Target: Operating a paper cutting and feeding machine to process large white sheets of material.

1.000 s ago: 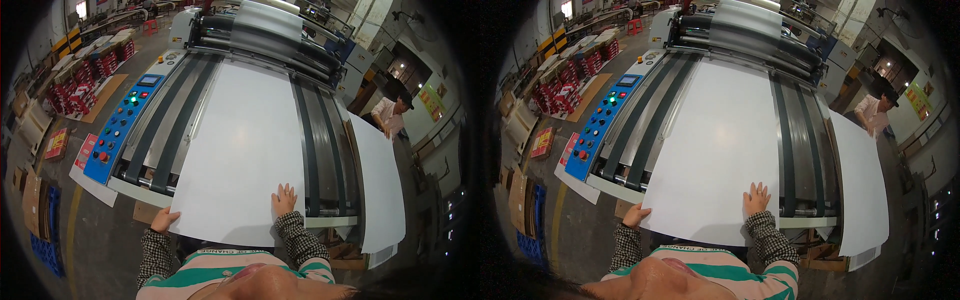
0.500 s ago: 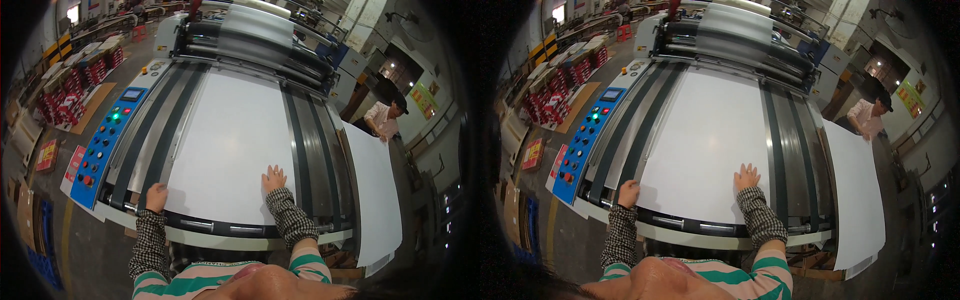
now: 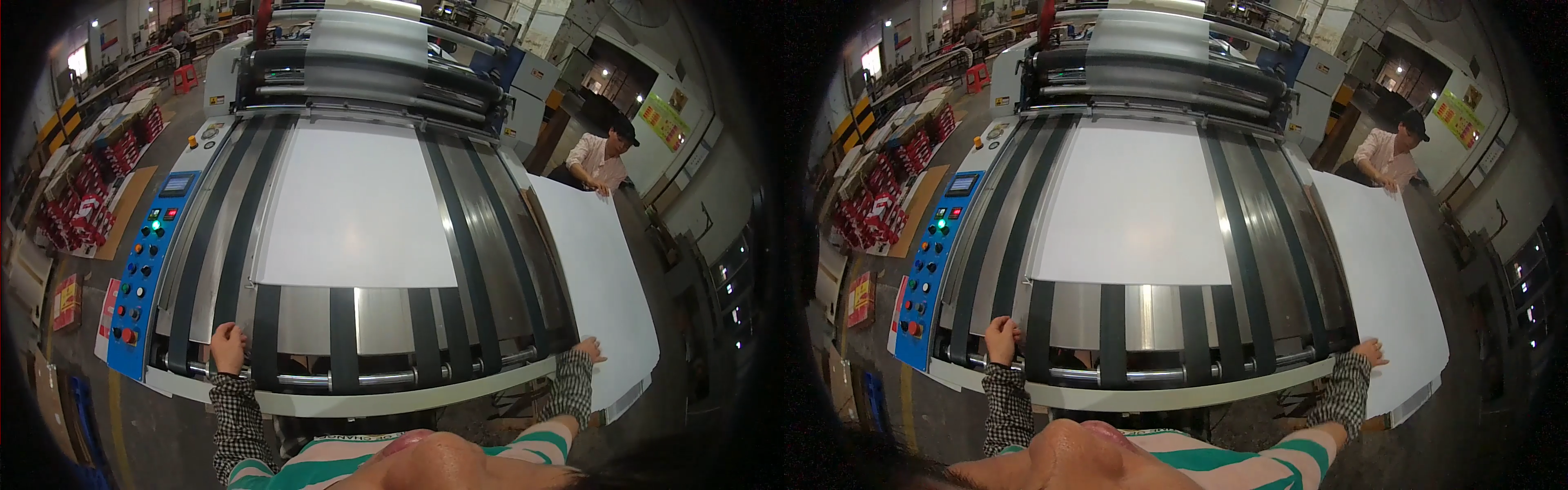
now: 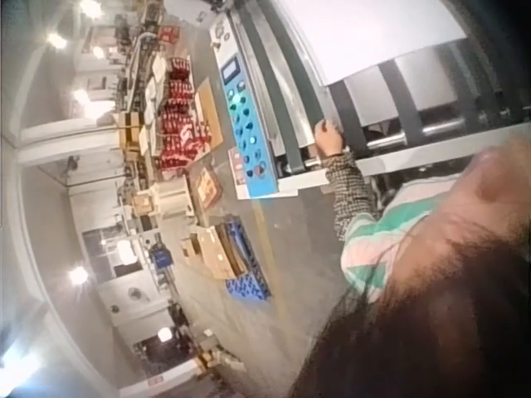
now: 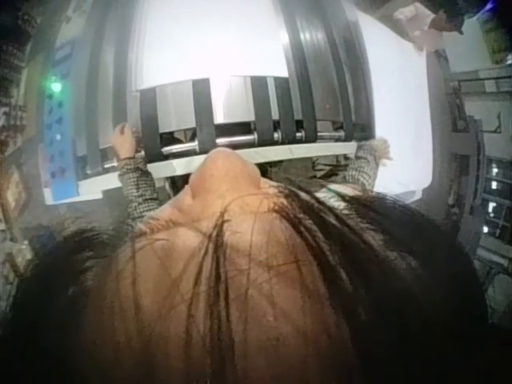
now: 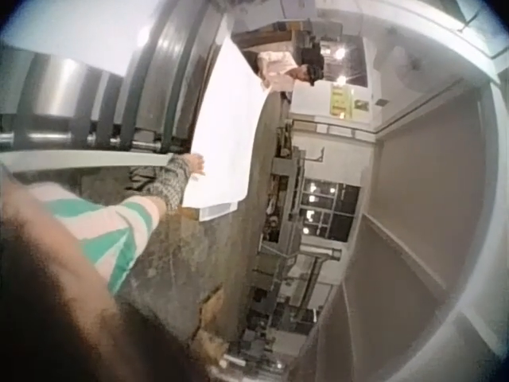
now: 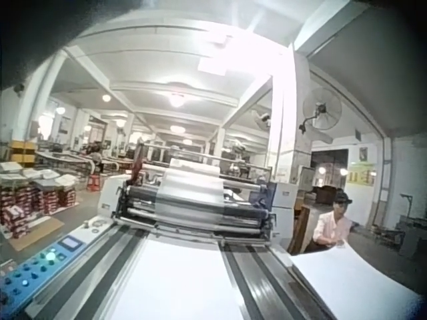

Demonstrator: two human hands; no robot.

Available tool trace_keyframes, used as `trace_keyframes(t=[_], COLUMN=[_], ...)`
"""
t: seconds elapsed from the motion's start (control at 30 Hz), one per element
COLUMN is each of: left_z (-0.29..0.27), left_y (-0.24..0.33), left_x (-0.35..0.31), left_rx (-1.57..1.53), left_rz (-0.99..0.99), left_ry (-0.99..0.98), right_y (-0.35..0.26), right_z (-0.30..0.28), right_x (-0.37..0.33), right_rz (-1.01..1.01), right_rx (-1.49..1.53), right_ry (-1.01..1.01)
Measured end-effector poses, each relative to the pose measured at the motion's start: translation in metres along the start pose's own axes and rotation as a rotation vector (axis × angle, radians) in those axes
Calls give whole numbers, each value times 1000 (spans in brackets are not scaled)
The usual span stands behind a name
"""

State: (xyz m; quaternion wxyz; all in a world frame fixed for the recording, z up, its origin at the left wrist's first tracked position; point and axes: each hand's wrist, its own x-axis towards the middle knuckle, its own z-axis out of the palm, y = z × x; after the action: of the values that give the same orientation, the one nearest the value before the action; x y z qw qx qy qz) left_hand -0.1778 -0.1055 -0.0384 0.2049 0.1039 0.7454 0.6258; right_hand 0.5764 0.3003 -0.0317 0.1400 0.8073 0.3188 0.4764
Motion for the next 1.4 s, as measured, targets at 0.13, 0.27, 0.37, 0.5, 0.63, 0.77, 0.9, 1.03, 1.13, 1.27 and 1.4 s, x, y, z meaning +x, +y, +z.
trace_keyframes(t=[0.13,0.27,0.37,0.5,0.63,0.77,0.9,1.03,1.13,1.27,1.4], left_z=[45,131,172,114,47,-20,-52,-68,-66,-48,-43], left_y=[7,-16,29,-16,7,1,-17,-9,-12,-3,1], left_x=[-29,-83,-143,-120,-110,-113,-132,-142,-123,-84,-41], left_rx=[-2,186,213,685,244,-25,-138,-111,-170,-63,-11], left_rz=[61,275,-117,262,-45,-320,-417,-351,-420,-410,-328], left_ry=[-202,-655,-1216,-850,-716,-548,-515,-472,-451,-439,-405], right_y=[-19,-68,-116,-6,-34,-19,17,25,1,-36,-71], right_z=[-153,-238,-285,-440,-389,-352,-350,-356,-363,-382,-414], right_x=[-73,-186,-276,-327,-311,-291,-291,-297,-293,-278,-270], right_rz=[-348,-1179,-729,-1240,-990,-872,-1067,-1198,-1241,-1273,-1318], right_rx=[553,920,1692,2112,2132,1552,1272,1207,1281,1256,1183], right_ry=[-540,-155,-415,-781,-430,-398,-492,-540,-476,-463,-498])
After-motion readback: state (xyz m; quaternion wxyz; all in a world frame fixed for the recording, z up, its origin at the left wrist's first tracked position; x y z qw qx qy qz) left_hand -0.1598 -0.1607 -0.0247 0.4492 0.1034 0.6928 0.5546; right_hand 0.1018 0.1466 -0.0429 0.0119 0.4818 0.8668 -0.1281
